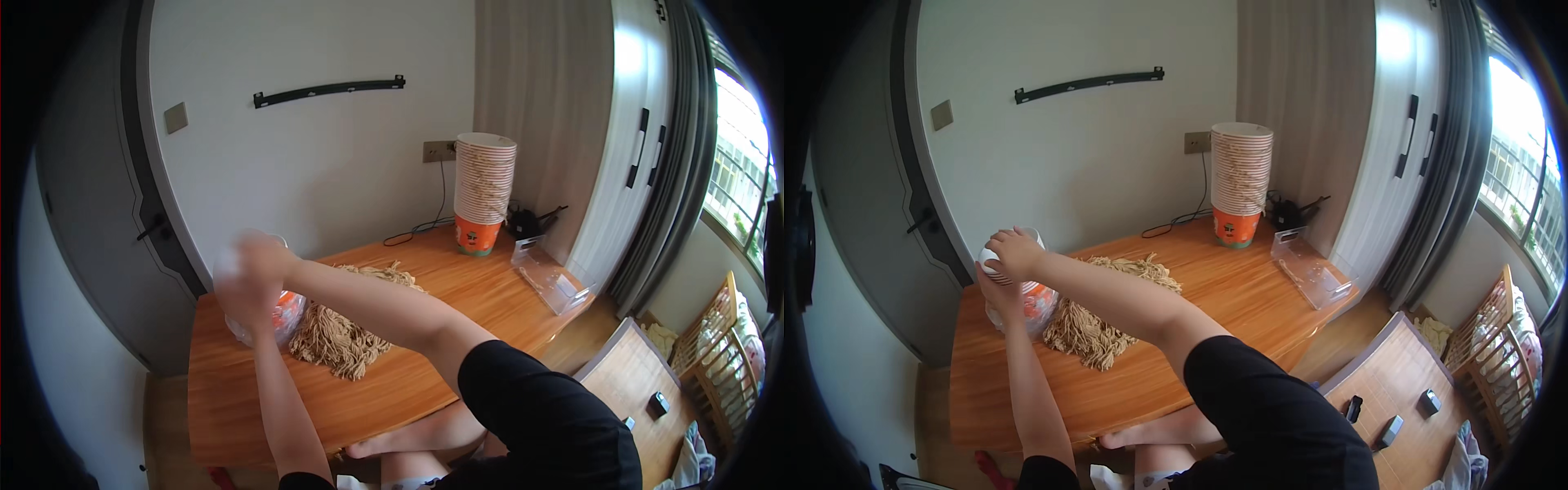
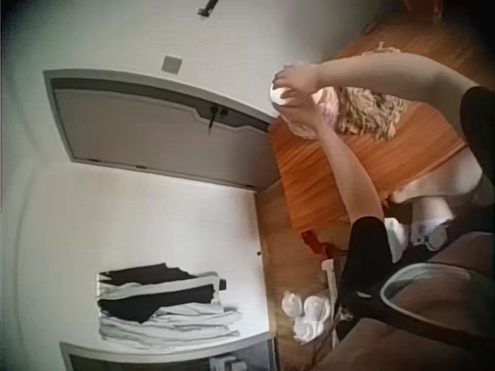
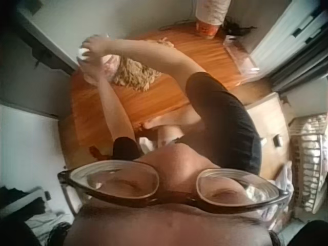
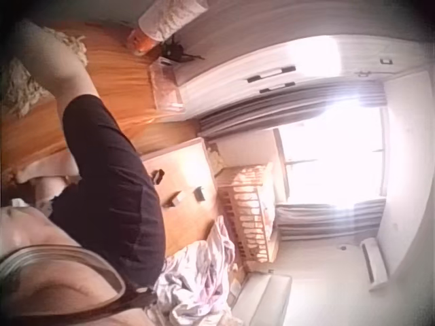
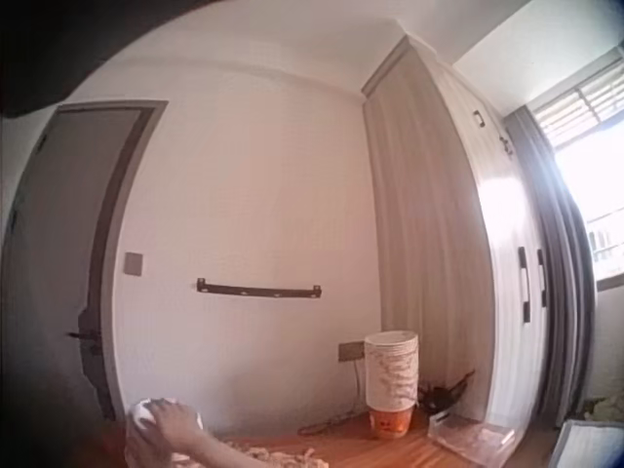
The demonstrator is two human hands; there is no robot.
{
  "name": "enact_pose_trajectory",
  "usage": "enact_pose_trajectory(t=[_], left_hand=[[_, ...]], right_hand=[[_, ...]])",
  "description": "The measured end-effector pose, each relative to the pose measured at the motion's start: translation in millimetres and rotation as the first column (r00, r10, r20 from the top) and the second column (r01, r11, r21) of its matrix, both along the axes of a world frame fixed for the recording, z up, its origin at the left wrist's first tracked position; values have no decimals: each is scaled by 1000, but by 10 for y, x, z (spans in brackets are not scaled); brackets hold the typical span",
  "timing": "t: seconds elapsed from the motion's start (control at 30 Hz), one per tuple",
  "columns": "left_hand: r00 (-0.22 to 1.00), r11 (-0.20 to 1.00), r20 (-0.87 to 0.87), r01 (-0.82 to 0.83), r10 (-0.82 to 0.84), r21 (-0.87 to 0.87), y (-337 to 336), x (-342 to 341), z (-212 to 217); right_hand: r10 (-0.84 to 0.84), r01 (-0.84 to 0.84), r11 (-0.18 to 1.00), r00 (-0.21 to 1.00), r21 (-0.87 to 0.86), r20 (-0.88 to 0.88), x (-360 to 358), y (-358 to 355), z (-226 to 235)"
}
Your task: Attaching thin strings to paper buckets to create handles.
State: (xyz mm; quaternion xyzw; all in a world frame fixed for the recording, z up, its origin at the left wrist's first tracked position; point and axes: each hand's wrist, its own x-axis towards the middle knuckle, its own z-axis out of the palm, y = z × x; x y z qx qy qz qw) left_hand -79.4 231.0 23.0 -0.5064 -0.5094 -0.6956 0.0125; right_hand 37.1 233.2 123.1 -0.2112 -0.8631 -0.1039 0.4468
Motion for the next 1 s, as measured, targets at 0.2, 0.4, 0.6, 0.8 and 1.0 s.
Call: enact_pose_trajectory(t=[0.2,0.4,0.6,0.8,1.0], left_hand=[[997,998,41,-65,64,14,-14,-133,-319],[971,970,-3,-239,239,44,-15,21,-212],[943,942,-65,-331,327,-55,-264,249,27],[942,939,-79,-334,327,-87,-309,213,-49],[956,935,-64,-294,287,-200,-478,40,-13]], right_hand=[[51,224,870,845,-438,532,-412,264,-116],[84,132,931,832,-341,549,-231,374,-103],[-10,214,936,811,-280,585,60,87,245],[-109,198,962,911,-189,398,612,-96,560],[-114,133,938,991,-320,76,1447,-882,746]])
